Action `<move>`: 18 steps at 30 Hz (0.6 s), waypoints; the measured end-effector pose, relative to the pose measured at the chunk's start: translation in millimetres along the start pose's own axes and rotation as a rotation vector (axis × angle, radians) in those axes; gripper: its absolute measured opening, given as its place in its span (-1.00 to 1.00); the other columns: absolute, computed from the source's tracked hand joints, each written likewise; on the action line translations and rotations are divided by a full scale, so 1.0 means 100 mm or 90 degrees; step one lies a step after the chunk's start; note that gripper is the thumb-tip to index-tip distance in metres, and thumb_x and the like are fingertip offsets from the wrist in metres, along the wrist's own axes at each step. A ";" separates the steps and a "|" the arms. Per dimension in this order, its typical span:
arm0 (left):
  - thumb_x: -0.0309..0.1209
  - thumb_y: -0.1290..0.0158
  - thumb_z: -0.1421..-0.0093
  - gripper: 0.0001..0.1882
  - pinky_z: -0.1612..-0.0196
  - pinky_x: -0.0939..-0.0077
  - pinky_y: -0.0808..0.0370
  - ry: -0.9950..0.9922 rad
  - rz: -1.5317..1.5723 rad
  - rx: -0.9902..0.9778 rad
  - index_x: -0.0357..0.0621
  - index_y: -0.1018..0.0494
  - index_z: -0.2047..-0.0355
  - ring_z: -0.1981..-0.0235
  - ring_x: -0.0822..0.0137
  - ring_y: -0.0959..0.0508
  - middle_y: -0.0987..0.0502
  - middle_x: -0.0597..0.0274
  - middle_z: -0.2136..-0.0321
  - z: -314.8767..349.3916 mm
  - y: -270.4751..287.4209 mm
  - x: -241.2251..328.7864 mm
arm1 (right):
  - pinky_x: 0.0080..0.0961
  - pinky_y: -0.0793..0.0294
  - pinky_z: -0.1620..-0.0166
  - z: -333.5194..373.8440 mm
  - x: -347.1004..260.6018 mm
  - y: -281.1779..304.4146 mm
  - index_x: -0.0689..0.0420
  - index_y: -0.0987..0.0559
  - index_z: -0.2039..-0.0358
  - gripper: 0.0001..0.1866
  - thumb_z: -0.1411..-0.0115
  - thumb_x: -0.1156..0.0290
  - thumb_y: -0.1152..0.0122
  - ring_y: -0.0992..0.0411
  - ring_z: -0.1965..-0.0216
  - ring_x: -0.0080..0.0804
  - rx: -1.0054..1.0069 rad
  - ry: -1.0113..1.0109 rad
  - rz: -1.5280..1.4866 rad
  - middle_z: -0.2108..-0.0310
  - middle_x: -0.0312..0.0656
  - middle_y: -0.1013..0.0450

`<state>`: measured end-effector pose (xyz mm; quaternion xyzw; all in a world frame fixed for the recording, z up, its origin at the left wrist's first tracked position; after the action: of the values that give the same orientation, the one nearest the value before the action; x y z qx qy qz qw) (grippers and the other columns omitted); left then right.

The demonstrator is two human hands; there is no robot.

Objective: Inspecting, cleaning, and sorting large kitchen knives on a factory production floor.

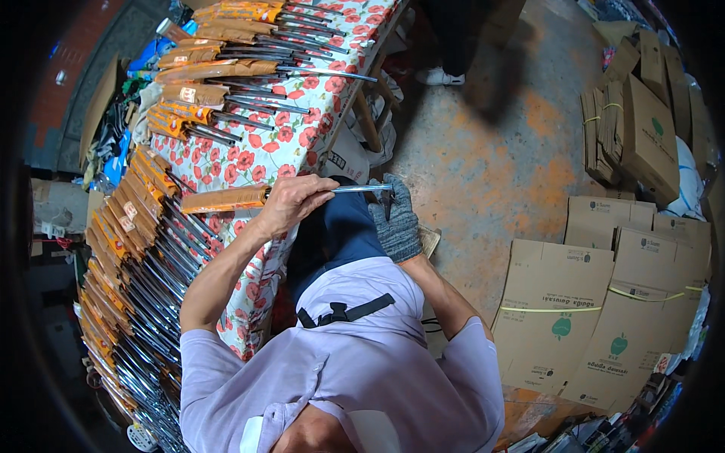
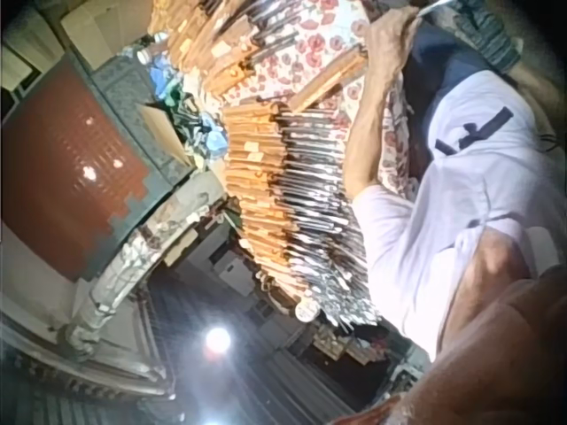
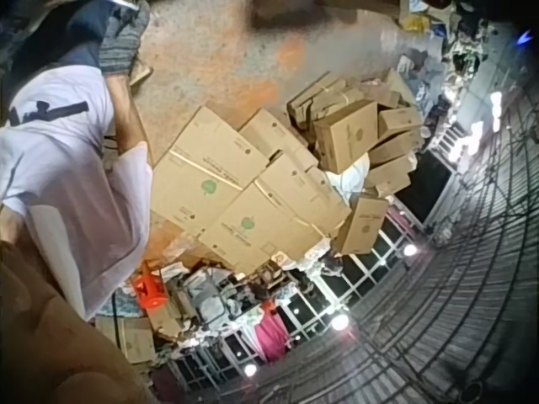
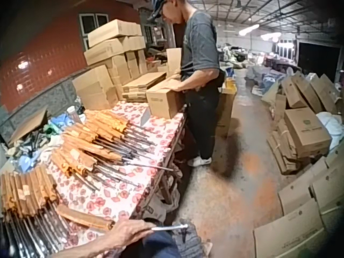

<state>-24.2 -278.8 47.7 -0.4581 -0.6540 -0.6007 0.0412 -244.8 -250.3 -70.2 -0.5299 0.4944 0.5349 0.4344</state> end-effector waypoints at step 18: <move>-0.51 -0.23 -0.16 -0.78 0.39 0.32 -0.54 0.032 0.003 -0.026 -0.19 -0.59 0.15 0.42 0.13 -0.63 -0.60 0.11 0.42 0.02 -0.01 -0.02 | -0.41 -0.32 -0.26 0.01 -0.11 0.08 0.23 -0.14 -0.32 -0.35 -0.30 0.45 -0.21 -0.40 -0.20 -0.24 -0.018 0.004 0.079 -0.17 -0.03 -0.44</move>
<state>-22.7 -277.9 45.2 -0.4451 -0.6391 -0.6253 0.0501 -252.2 -249.9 -58.4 -0.5056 0.5200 0.5662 0.3916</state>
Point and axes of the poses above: each hand's wrist, its own z-axis away from the middle knuckle, its own y-axis out of the back of the hand, x = y × z, the point moved 1 cm from there along -z, towards the middle knuckle
